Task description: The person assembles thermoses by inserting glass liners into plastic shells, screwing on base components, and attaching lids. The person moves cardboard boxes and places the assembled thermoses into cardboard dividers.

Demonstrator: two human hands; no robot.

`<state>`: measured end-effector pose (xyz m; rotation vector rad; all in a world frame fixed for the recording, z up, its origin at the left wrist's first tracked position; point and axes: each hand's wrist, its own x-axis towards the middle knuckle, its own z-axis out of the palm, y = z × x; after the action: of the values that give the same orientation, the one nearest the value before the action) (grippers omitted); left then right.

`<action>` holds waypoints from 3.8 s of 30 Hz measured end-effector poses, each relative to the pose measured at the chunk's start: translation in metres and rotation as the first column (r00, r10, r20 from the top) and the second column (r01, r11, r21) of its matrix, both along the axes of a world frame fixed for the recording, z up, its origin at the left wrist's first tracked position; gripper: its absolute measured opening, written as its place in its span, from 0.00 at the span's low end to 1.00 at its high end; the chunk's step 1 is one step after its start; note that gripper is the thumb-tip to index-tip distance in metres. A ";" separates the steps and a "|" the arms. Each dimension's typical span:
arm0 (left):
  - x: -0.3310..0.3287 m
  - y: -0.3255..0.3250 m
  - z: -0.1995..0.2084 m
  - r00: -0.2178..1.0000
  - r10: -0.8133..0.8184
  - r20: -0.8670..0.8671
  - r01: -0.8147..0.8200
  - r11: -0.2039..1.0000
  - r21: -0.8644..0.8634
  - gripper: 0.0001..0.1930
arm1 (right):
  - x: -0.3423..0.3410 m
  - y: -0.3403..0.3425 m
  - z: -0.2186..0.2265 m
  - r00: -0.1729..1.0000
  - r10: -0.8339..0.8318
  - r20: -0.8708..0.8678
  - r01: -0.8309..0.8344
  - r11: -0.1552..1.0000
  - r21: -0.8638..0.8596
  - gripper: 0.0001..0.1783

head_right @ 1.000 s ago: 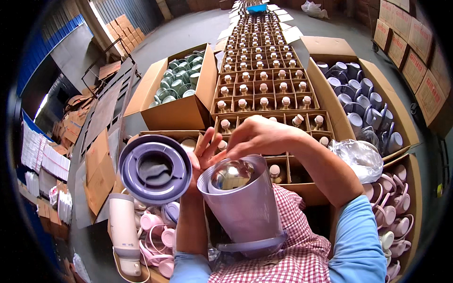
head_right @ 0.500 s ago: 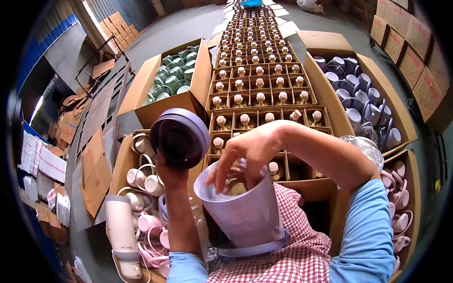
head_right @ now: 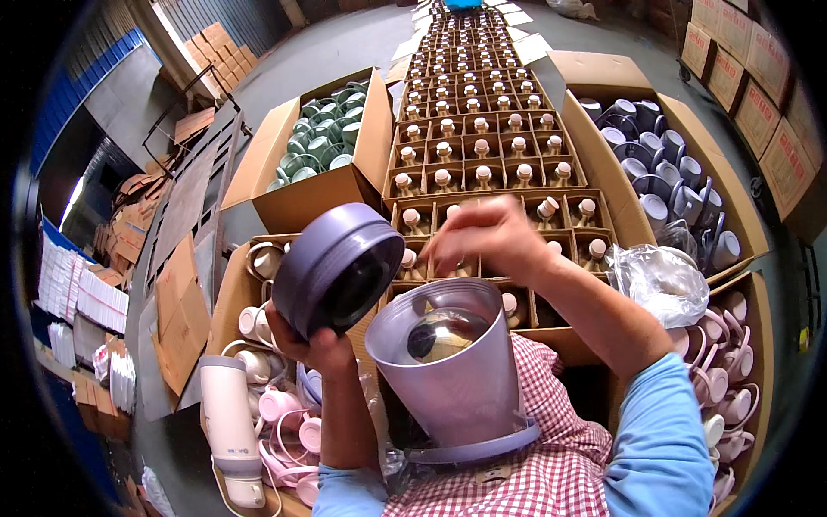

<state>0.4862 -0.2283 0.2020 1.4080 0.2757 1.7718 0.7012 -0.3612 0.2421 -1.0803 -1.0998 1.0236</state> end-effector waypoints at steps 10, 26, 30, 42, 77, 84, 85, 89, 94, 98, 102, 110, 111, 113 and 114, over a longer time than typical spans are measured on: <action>0.003 -0.020 0.054 0.789 -0.332 -0.517 0.535 0.784 0.314 0.23 | -0.015 0.025 -0.029 0.911 0.084 -0.403 0.011 0.974 0.228 0.12; -0.009 -0.011 0.039 0.680 -0.432 -0.592 0.653 0.724 0.221 0.21 | -0.032 -0.002 -0.023 0.960 -0.157 -0.231 0.199 0.964 0.174 0.11; -0.006 0.020 0.031 0.471 -0.687 -0.554 0.833 0.553 0.023 0.25 | -0.039 -0.021 0.004 0.956 -0.275 0.103 0.280 0.959 -0.038 0.18; -0.005 -0.008 0.045 0.705 -0.558 -0.437 0.674 0.719 0.169 0.11 | -0.037 -0.017 0.003 0.944 -0.112 0.311 0.007 0.947 0.320 0.40; 0.013 -0.027 0.091 0.486 -0.234 -0.842 0.673 0.714 0.190 0.16 | -0.012 0.004 -0.038 0.984 0.055 -0.171 0.012 0.930 0.367 0.52; 0.009 -0.007 0.066 0.589 -0.252 -0.768 0.701 0.632 0.330 0.12 | -0.034 -0.006 -0.025 0.994 -0.027 -0.108 0.061 0.941 0.332 0.45; 0.007 0.003 0.060 0.547 -0.395 -0.738 0.757 0.610 0.235 0.12 | -0.037 -0.018 -0.015 0.993 -0.092 0.073 0.065 0.948 0.310 0.45; 0.028 -0.041 0.103 0.500 -0.151 -0.853 0.663 0.700 0.264 0.10 | -0.013 0.007 -0.044 0.965 0.014 -0.263 0.090 0.921 0.379 0.46; 0.021 -0.025 0.073 0.588 -0.193 -0.786 0.665 0.669 0.333 0.13 | -0.023 0.000 -0.028 0.987 -0.037 -0.158 0.079 0.961 0.265 0.41; 0.000 0.004 0.064 0.402 -0.591 -0.699 0.819 0.574 -0.014 0.13 | -0.028 -0.012 -0.025 0.998 0.018 -0.068 0.004 0.951 0.308 0.37; 0.037 -0.080 0.109 0.425 0.131 -0.896 0.505 0.787 0.355 0.14 | -0.011 0.033 -0.071 0.882 0.181 -0.434 0.004 0.920 0.392 0.37; 0.006 0.000 0.074 0.376 -0.472 -0.797 0.809 0.587 0.034 0.18 | -0.022 -0.012 -0.024 0.984 0.054 -0.170 -0.003 0.957 0.289 0.29; 0.015 -0.014 0.087 0.361 -0.342 -0.868 0.771 0.633 0.071 0.15 | -0.018 -0.002 -0.028 0.973 0.010 -0.232 0.070 0.940 0.335 0.28; 0.033 -0.072 0.104 0.464 0.055 -0.884 0.515 0.795 0.320 0.10 | -0.015 0.022 -0.049 0.903 0.113 -0.415 0.064 0.918 0.391 0.27; 0.036 -0.079 0.103 0.412 0.158 -0.898 0.472 0.806 0.358 0.09 | 0.000 0.028 -0.075 0.866 0.320 -0.385 -0.110 0.872 0.478 0.26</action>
<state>0.5226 -0.3069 0.3049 2.6977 0.1265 0.7003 0.7008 -0.3336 0.1669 -0.3193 -1.0109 1.0675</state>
